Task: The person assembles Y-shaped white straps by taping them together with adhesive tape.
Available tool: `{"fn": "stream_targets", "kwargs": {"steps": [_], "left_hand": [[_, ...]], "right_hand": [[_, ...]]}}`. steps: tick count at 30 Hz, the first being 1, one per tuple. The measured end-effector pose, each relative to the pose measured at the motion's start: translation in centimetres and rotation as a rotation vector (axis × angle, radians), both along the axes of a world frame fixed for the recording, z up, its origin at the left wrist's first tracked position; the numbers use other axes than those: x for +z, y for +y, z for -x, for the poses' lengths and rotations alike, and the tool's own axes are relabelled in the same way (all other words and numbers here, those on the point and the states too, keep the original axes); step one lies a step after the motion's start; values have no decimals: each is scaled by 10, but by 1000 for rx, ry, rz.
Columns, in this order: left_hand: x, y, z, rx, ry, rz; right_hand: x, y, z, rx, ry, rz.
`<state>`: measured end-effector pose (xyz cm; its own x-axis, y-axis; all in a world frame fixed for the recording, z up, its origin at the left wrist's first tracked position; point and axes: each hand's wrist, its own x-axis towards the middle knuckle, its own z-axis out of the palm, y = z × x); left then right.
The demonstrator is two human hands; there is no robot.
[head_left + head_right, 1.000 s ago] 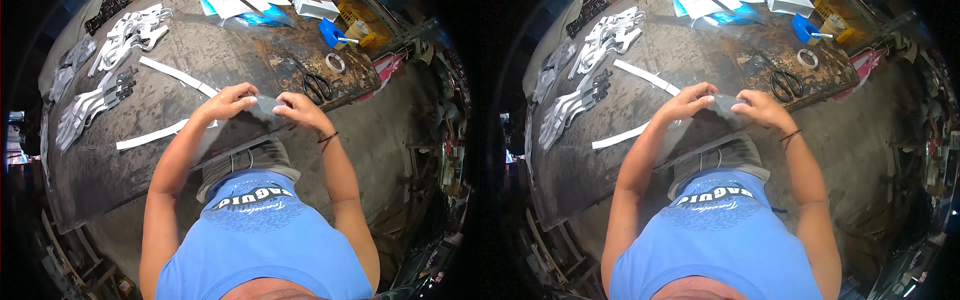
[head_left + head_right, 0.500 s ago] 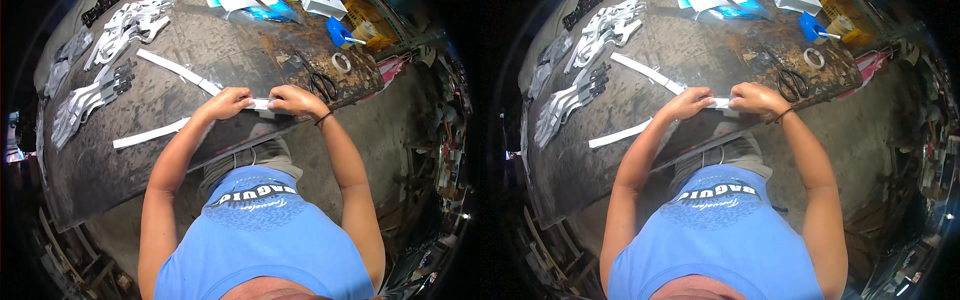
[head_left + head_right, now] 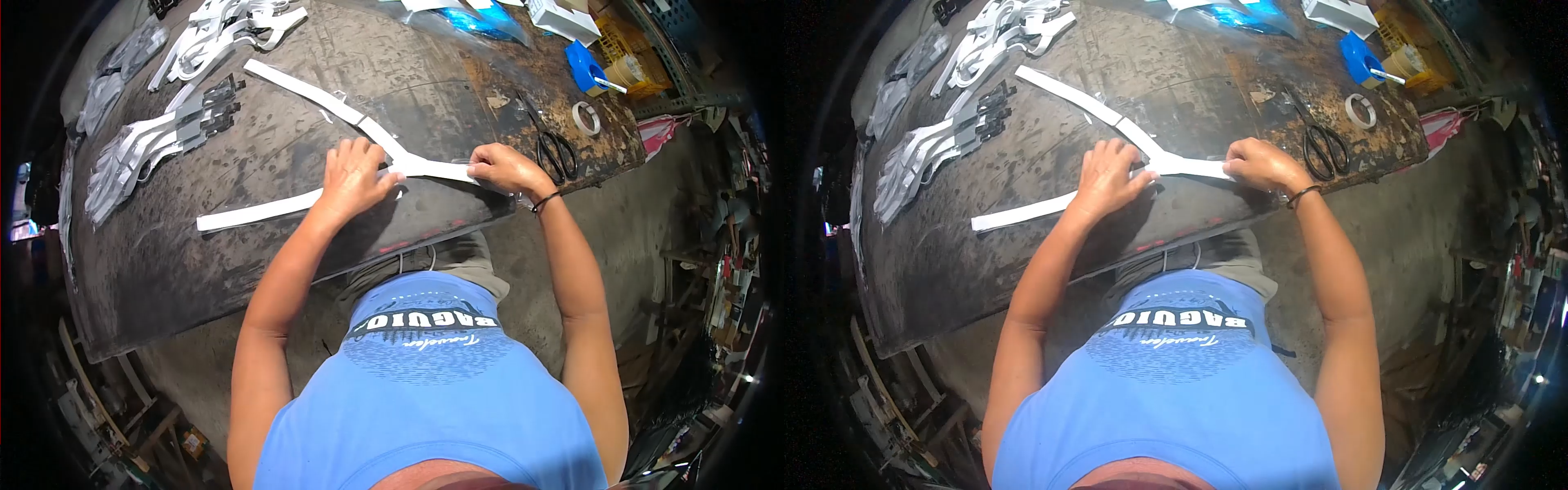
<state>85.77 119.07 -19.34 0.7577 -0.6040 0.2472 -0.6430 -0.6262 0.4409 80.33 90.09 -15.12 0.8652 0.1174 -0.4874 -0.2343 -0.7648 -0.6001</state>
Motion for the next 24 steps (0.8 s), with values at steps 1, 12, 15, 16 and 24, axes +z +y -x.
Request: {"fn": "stream_targets", "kwargs": {"steps": [1,12,15,16,24], "left_hand": [[-1,-2,4,12,8,-65],[-20,-16,8,25,-68,4],[-22,-15,7,4,-79,87],[-23,-15,8,4,-72,87],[-20,-17,4,-62,-77,246]], "right_hand": [[-3,-1,0,-6,2,11],[-30,25,-12,-129,72,-178],[-22,34,-15,-117,113,-144],[-22,37,-14,-123,126,-198],[-15,42,-24,-170,219,-371]]}}
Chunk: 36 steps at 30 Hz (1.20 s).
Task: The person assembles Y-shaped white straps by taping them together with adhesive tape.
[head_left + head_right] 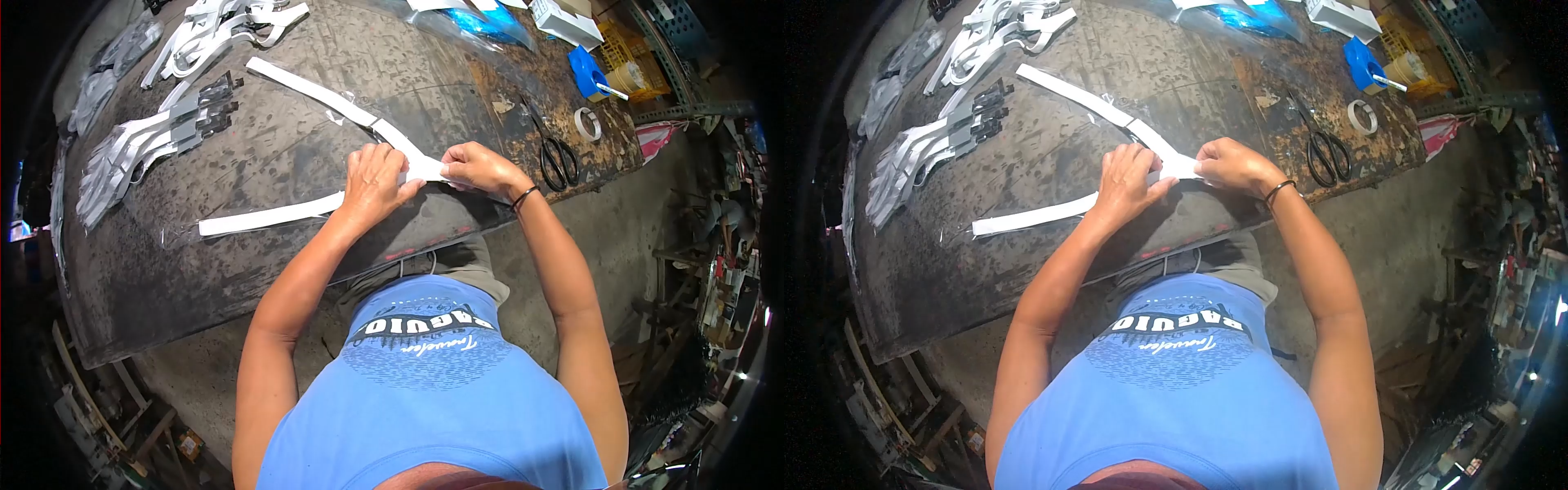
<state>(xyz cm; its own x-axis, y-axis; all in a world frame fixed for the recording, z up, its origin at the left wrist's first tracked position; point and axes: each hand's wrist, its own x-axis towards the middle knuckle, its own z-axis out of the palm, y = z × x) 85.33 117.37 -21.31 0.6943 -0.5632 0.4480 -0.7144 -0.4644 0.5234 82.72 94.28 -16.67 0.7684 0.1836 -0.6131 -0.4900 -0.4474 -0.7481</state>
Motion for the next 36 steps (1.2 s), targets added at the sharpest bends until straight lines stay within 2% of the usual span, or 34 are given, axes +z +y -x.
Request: {"fn": "stream_targets", "kwargs": {"steps": [3,5,8,12,20,22,24,27,30,32,34,36], "left_hand": [[-4,1,-1,-3,11,-33],[-3,4,1,13,14,-39],[2,8,3,26,1,-71],[-4,4,5,42,-25,-155],[-2,3,5,0,-17,-153],[4,6,3,-11,30,-154],[9,19,-5,1,9,-80],[14,65,-29,184,66,-140],[0,147,-47,361,45,-172],[-10,216,-46,457,138,-291],[12,245,-23,604,121,-462],[5,278,-10,637,132,-570]], "right_hand": [[-4,2,-2,-4,5,-31],[-6,2,-3,98,-158,190],[-6,-3,-2,95,-239,287],[-1,1,1,73,-243,399],[1,13,8,-26,-275,519],[2,-9,24,-28,-645,598],[12,-38,43,-109,-724,600],[18,-71,82,-242,-831,697],[4,-81,122,-369,-918,803],[-8,-80,143,-422,-915,881],[-22,-79,153,-461,-884,895],[-32,-77,153,-477,-933,926]]}}
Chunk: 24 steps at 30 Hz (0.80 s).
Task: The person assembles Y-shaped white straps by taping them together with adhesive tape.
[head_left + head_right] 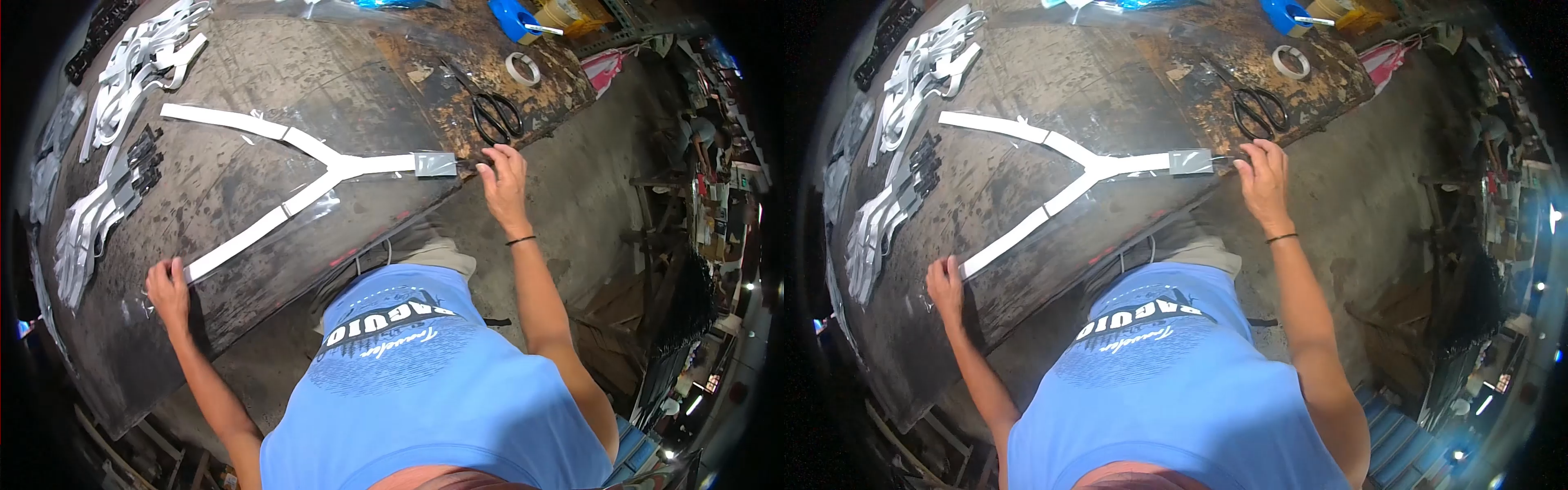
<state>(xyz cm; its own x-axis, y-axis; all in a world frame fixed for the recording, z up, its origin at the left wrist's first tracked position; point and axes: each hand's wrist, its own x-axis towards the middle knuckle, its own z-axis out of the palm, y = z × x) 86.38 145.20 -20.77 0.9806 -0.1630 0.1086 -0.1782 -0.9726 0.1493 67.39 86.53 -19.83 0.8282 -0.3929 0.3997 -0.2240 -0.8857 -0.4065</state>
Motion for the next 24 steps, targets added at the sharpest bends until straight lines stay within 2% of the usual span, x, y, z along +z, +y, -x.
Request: {"fn": "stream_targets", "kwargs": {"steps": [3,6,9,12,16,18,20,22,24], "left_hand": [[12,-3,19,14,44,-55],[4,3,21,88,102,-110],[4,7,24,-53,-70,9],[12,15,34,-87,-74,10],[-11,24,69,78,77,-128],[-15,16,83,157,82,-52],[-19,22,85,157,78,-15],[-34,32,85,88,-231,-36],[-32,20,89,199,-290,-25]], "right_hand": [[-10,-8,-8,34,-8,16],[-13,-17,-14,106,1,33],[-9,-23,-22,113,10,132],[13,1,-23,139,-46,97],[26,51,-32,276,-28,71],[14,62,-39,348,-4,83],[13,73,-41,341,147,125],[13,61,-38,346,134,76],[17,35,-36,267,61,21]]}}
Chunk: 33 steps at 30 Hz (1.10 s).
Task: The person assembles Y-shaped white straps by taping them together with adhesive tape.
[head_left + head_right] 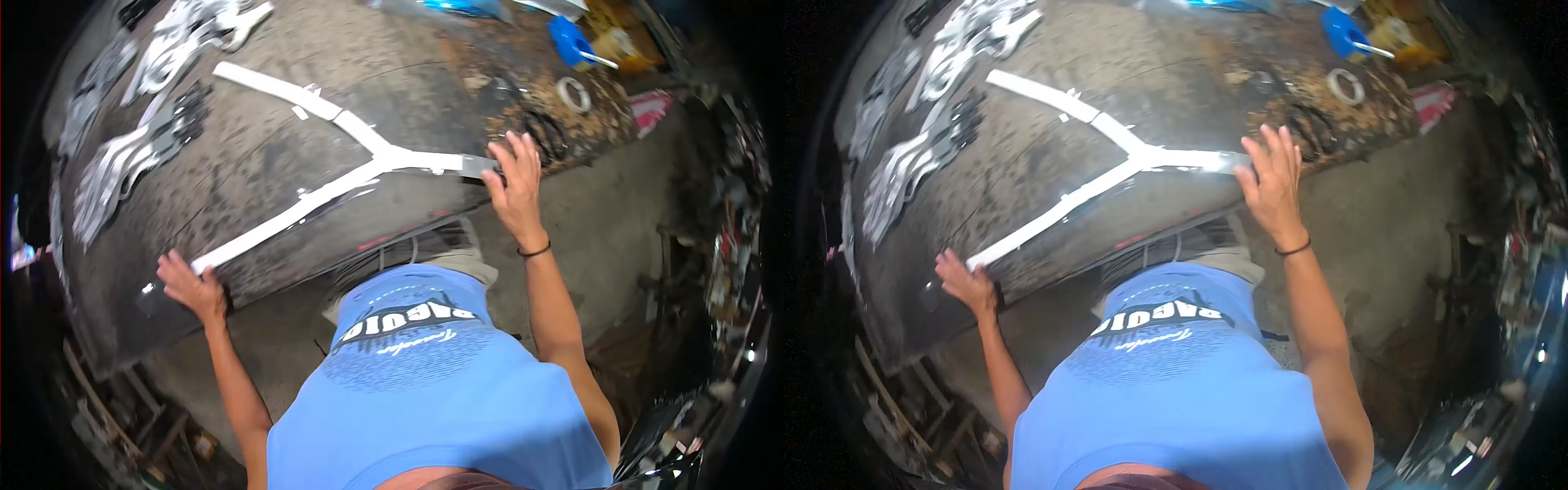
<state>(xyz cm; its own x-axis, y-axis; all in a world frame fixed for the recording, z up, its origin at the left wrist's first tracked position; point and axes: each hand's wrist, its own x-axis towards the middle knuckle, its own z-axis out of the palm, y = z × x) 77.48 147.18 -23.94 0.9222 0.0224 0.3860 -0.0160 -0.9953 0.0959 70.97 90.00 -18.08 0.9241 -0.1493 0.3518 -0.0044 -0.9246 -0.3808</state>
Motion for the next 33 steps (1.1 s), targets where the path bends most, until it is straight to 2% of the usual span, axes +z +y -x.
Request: {"fn": "stream_targets", "kwargs": {"steps": [2,4,6,7,10,12,14,20,22,28,31,33], "left_hand": [[17,-29,2,-50,-82,156],[18,-58,1,-127,-139,187],[22,-102,6,-302,-218,303],[18,-120,12,-358,-192,373],[1,-150,27,-445,-105,361],[3,-156,28,-441,-77,315],[7,-158,26,-314,-54,392],[5,-159,23,-340,-59,305],[5,-158,23,-349,-36,322],[2,-155,21,-367,-35,322],[-2,-152,20,-388,-52,328],[-2,-153,20,-384,-62,334]], "right_hand": [[0,-41,1,-100,-25,84],[-4,-79,-2,-200,-32,193],[-13,-108,-8,-235,37,207],[-16,-115,-12,-217,67,197],[-24,-121,-23,-185,169,183],[-31,-128,-26,-186,109,187],[-41,-138,-24,-177,56,241],[-34,-136,-27,-198,19,280],[-37,-145,-32,-108,-33,192],[-35,-152,-37,-24,21,191],[-25,-150,-32,-31,-29,188],[-16,-151,-30,-47,-151,141]]}}
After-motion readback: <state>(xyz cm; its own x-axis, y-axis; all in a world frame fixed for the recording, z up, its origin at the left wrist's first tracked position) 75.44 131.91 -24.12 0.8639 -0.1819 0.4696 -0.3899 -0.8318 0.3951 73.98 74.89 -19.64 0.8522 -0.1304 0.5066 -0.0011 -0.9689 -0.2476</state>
